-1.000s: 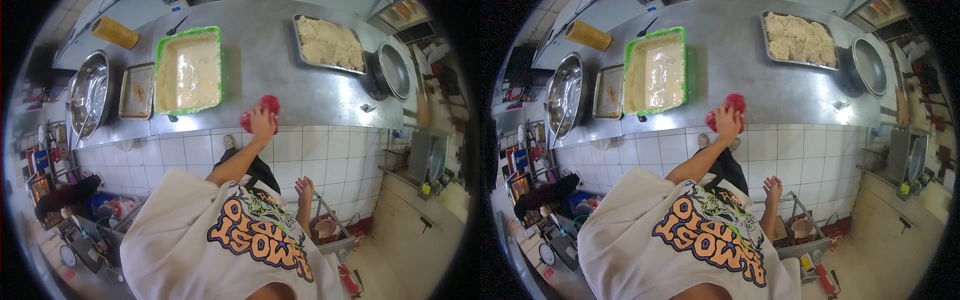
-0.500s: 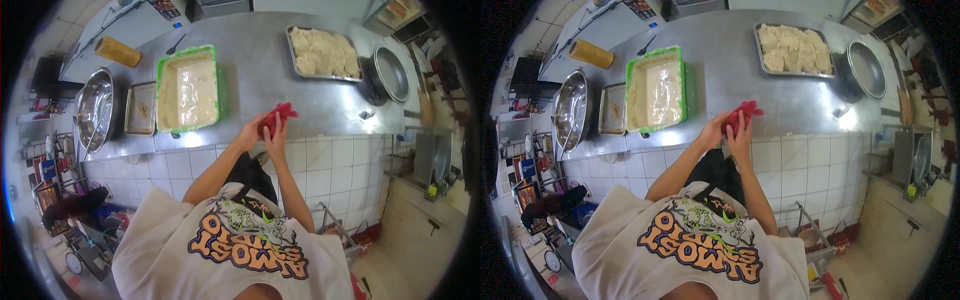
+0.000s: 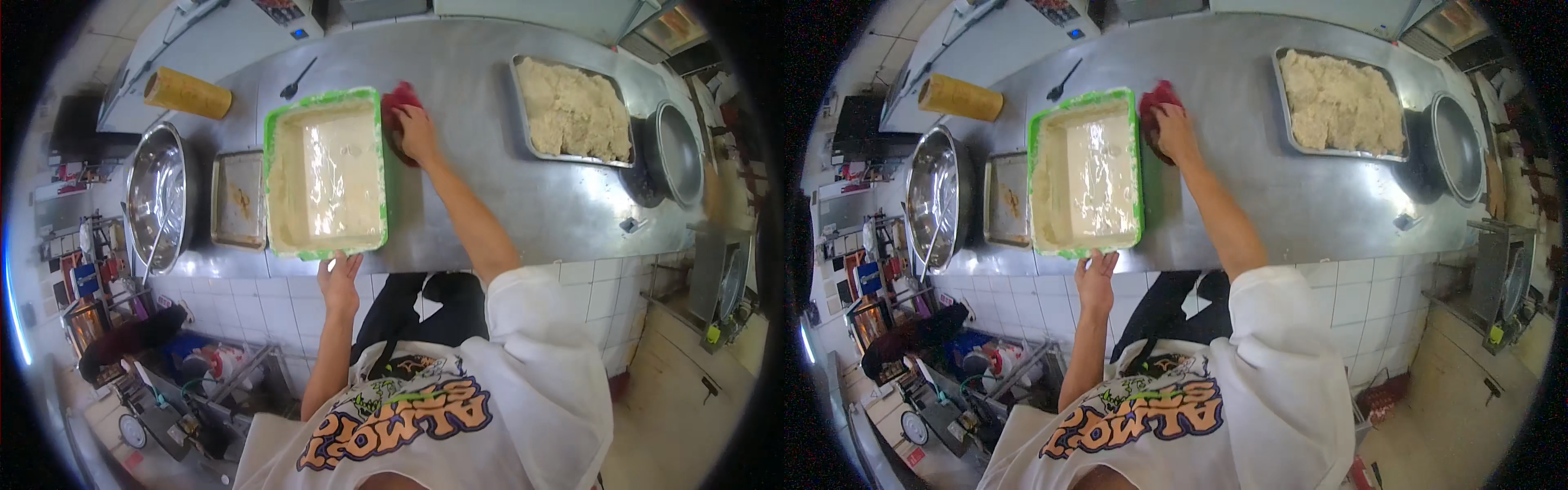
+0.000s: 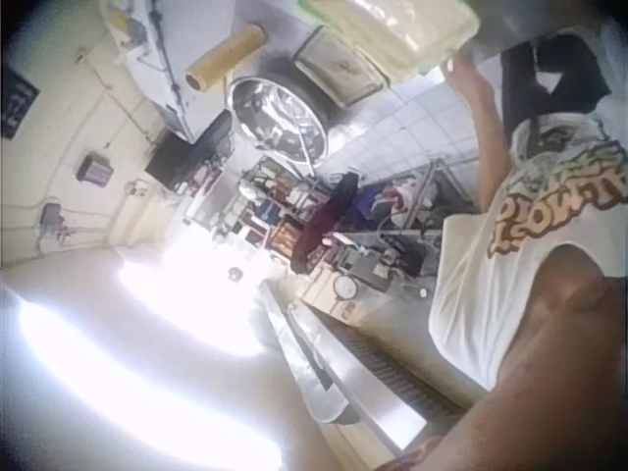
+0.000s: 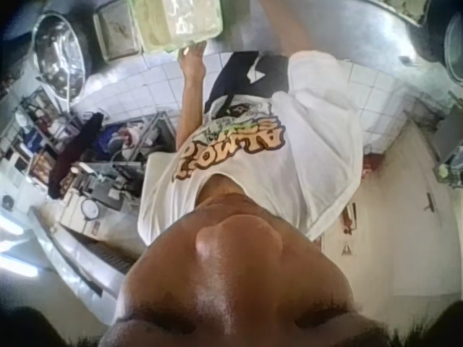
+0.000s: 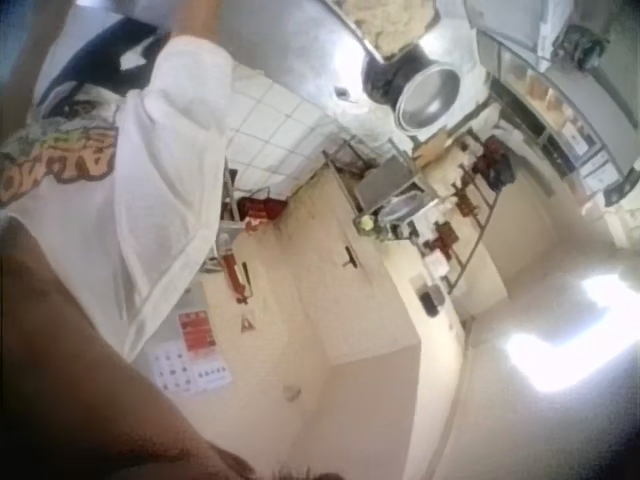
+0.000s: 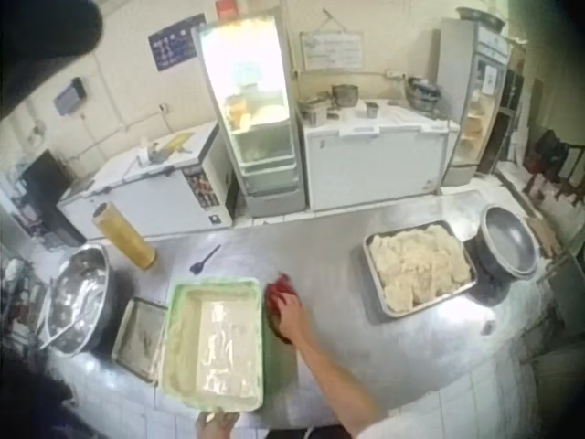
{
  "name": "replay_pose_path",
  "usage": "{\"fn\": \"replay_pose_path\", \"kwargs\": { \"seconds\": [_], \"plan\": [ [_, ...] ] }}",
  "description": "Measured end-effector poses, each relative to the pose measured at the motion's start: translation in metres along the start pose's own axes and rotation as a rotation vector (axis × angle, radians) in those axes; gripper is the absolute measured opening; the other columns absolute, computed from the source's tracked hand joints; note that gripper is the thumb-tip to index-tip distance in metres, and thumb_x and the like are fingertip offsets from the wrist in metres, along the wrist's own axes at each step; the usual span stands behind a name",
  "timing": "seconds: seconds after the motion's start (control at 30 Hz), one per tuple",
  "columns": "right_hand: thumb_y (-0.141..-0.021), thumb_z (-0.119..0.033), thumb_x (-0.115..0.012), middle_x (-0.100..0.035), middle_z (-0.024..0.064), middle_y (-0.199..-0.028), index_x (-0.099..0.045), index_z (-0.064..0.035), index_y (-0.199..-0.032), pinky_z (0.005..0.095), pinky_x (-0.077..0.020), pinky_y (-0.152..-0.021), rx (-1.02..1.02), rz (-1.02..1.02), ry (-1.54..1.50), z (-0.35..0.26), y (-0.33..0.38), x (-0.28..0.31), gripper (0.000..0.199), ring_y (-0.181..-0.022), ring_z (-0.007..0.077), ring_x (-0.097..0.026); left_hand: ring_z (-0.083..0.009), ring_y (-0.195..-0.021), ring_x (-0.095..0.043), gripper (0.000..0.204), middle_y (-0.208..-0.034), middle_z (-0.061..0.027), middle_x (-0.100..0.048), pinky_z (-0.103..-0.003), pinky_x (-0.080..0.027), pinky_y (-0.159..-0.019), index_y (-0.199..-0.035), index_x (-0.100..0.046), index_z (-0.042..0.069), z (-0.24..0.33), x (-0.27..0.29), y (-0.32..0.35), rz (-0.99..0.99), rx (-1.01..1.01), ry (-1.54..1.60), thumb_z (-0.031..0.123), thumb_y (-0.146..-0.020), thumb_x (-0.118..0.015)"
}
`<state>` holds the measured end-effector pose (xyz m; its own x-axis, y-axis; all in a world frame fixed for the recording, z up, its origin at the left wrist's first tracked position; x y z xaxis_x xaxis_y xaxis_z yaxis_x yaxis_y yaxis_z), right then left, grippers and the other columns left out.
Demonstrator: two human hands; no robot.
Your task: The person breads pieces of meat by coating them in a wet mixture, dipping them into a tray of breadcrumbs, and placing the coated pieces into another tray. Afterward, they discard used plastic gloves and bags into a bin, wipe down the stainless steel prep surface with a red cloth, and store the trays of breaded meat in a reach-in refrigerator.
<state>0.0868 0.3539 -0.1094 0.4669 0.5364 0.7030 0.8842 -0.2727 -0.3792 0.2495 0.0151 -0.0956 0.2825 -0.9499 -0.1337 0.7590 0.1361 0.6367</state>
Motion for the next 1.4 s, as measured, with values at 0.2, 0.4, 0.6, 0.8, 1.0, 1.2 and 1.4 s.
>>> {"fn": "replay_pose_path", "kwargs": {
  "seconds": [0.2, 0.4, 0.6, 0.8, 1.0, 1.2, 1.4],
  "plan": [
    [-0.094, -0.019, -0.049, -0.059, 0.0246, -0.112, -0.062, -0.0003, -0.113, 0.0495, -0.0442, -0.091, -0.208, -0.005, -0.145, -0.028, 0.119, -0.013, 0.03, -0.106, 0.0405, -0.055, -0.0268, -0.099, -0.065, 0.035, -0.112, -0.0188, -0.06, -0.042, -0.054, -0.096, -0.118, -0.042, -0.005, 0.004, -0.011, -0.007, -0.12, -0.044, 0.012, 0.013, -0.096, -0.061],
    [-0.072, -0.021, -0.068, -0.055, 0.017, -0.114, -0.063, -0.0044, -0.109, 0.0476, -0.0433, -0.092, 0.062, -0.178, -0.086, -0.1, 0.238, 0.049, 0.041, -0.113, 0.035, -0.05, -0.0247, -0.111, -0.06, 0.037, -0.126, -0.0163, -0.057, -0.036, -0.053, -0.095, -0.124, -0.046, -0.006, -0.012, 0.018, -0.047, -0.223, -0.032, -0.03, 0.017, -0.098, -0.058],
    [-0.072, -0.013, -0.068, -0.063, 0.0131, -0.105, -0.066, -0.0086, -0.102, 0.0466, -0.0479, -0.083, -0.459, 0.179, 0.192, 0.124, 0.314, 0.244, 0.031, -0.096, 0.0336, -0.059, -0.032, -0.119, -0.056, 0.057, -0.132, -0.0197, -0.052, -0.042, -0.05, -0.098, -0.14, -0.033, 0.001, -0.022, -0.01, 0.002, -0.068, 0.062, 0.051, 0.027, -0.096, -0.059],
    [-0.075, -0.01, -0.065, -0.062, 0.02, -0.106, -0.065, -0.001, -0.106, 0.0452, -0.0436, -0.096, -1.189, 0.795, 0.421, 0.247, 0.556, 0.459, 0.033, -0.104, 0.038, -0.057, -0.0313, -0.118, -0.057, 0.05, -0.135, -0.0145, -0.051, -0.044, -0.05, -0.092, -0.136, -0.041, 0.013, -0.152, -0.003, 0.04, -0.143, 0.271, -0.161, 0.035, -0.094, -0.059],
    [-0.074, -0.012, -0.063, -0.062, 0.0194, -0.107, -0.066, -0.0021, -0.11, 0.0463, -0.0429, -0.095, -1.039, 1.115, 0.181, 0.229, 0.534, 0.466, 0.037, -0.106, 0.0367, -0.056, -0.024, -0.099, -0.063, 0.04, -0.115, -0.0143, -0.062, -0.036, -0.051, -0.081, -0.126, -0.048, 0.007, -0.189, -0.153, 0.175, -0.544, 0.144, -0.51, 0.026, -0.093, -0.061],
    [-0.074, -0.014, -0.067, -0.056, 0.0167, -0.111, -0.064, -0.0064, -0.098, 0.0501, -0.0442, -0.082, -0.773, 0.486, 0.426, 0.16, 0.317, 0.355, 0.026, -0.099, 0.0395, -0.052, -0.0172, -0.092, -0.063, 0.03, -0.107, -0.0117, -0.065, -0.031, -0.049, -0.076, -0.119, -0.05, 0.006, -0.143, -0.249, 0.223, -0.614, -0.251, -0.769, 0.02, -0.095, -0.061],
    [-0.082, -0.022, -0.057, -0.057, 0.0172, -0.113, -0.065, -0.0095, -0.106, 0.0453, -0.0487, -0.08, -0.197, -0.01, -0.05, 0.082, 0.279, 0.188, 0.028, -0.102, 0.0336, -0.057, -0.0175, -0.086, -0.065, 0.029, -0.096, -0.0101, -0.067, -0.029, -0.05, -0.075, -0.108, -0.055, 0.004, -0.136, -0.374, 0.244, -0.767, -0.716, -0.793, 0.018, -0.087, -0.069]
  ]
}}
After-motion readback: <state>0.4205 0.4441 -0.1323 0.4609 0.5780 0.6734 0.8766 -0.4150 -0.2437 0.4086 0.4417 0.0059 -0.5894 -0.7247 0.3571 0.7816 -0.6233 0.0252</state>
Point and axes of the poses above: each hand's wrist, its own y-axis away from the middle knuckle, its own x-axis out of the back of the hand, z = x × y, the point moved 10 cm from there along -y, towards the middle knuckle
